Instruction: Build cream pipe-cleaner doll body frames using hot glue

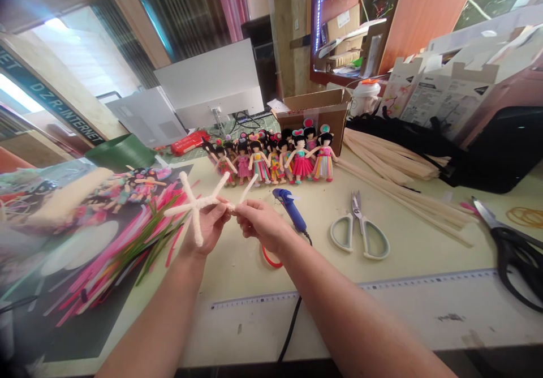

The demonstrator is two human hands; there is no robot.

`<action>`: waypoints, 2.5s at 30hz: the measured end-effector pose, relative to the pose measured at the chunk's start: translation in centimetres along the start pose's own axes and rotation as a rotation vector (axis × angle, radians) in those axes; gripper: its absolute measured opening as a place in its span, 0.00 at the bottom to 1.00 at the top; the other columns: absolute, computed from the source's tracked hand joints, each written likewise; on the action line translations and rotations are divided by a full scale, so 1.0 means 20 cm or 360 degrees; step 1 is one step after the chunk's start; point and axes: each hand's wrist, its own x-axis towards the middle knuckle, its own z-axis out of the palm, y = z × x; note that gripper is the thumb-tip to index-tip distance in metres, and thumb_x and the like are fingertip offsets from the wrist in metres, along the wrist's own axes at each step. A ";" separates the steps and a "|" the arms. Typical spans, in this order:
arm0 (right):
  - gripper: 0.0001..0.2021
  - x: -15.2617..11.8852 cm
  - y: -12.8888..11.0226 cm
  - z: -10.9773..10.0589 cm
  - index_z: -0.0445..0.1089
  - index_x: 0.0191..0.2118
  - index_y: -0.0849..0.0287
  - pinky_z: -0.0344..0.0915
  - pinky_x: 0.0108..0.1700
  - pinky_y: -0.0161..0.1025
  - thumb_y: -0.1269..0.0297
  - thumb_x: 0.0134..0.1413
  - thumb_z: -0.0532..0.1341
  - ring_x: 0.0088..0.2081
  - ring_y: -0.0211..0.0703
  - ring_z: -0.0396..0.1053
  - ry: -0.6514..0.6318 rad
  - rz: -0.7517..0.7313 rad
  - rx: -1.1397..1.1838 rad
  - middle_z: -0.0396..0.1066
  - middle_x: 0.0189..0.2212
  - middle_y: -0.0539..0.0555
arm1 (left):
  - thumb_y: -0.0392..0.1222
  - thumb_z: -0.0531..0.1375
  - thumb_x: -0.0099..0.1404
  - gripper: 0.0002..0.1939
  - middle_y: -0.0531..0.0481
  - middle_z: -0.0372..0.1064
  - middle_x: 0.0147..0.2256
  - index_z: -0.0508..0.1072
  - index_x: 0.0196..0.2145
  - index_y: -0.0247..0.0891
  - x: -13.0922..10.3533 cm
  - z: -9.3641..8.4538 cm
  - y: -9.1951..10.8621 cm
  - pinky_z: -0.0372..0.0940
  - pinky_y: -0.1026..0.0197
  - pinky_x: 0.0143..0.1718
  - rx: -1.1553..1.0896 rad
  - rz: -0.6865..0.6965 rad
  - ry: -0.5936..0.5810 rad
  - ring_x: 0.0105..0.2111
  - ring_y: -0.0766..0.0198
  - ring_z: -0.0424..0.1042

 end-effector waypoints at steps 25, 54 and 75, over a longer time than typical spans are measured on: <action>0.09 -0.01 -0.02 -0.01 0.57 0.28 0.56 0.55 0.33 0.36 0.70 0.61 0.53 0.30 0.39 0.60 0.0752 -0.1324 -0.1740 0.61 0.26 0.50 | 0.36 0.67 0.51 0.13 0.54 0.68 0.28 0.69 0.34 0.36 0.02 0.03 -0.05 0.57 0.69 0.21 -0.0430 -0.0510 0.0346 0.21 0.74 0.62; 0.11 -0.03 0.06 0.04 0.65 0.29 0.58 0.49 0.29 0.36 0.67 0.63 0.52 0.29 0.38 0.58 0.0433 -0.1356 -0.2282 0.64 0.29 0.52 | 0.43 0.70 0.50 0.16 0.58 0.59 0.21 0.67 0.25 0.34 -0.01 0.05 -0.04 0.57 0.70 0.23 -0.0616 -0.0541 0.0187 0.20 0.76 0.58; 0.11 -0.02 -0.02 0.06 0.61 0.24 0.57 0.53 0.26 0.35 0.63 0.57 0.54 0.23 0.36 0.58 0.0509 -0.0557 -0.1279 0.60 0.19 0.47 | 0.41 0.71 0.49 0.11 0.54 0.69 0.25 0.75 0.28 0.36 0.01 0.02 -0.04 0.63 0.66 0.31 -0.0273 -0.0097 0.0186 0.26 0.72 0.68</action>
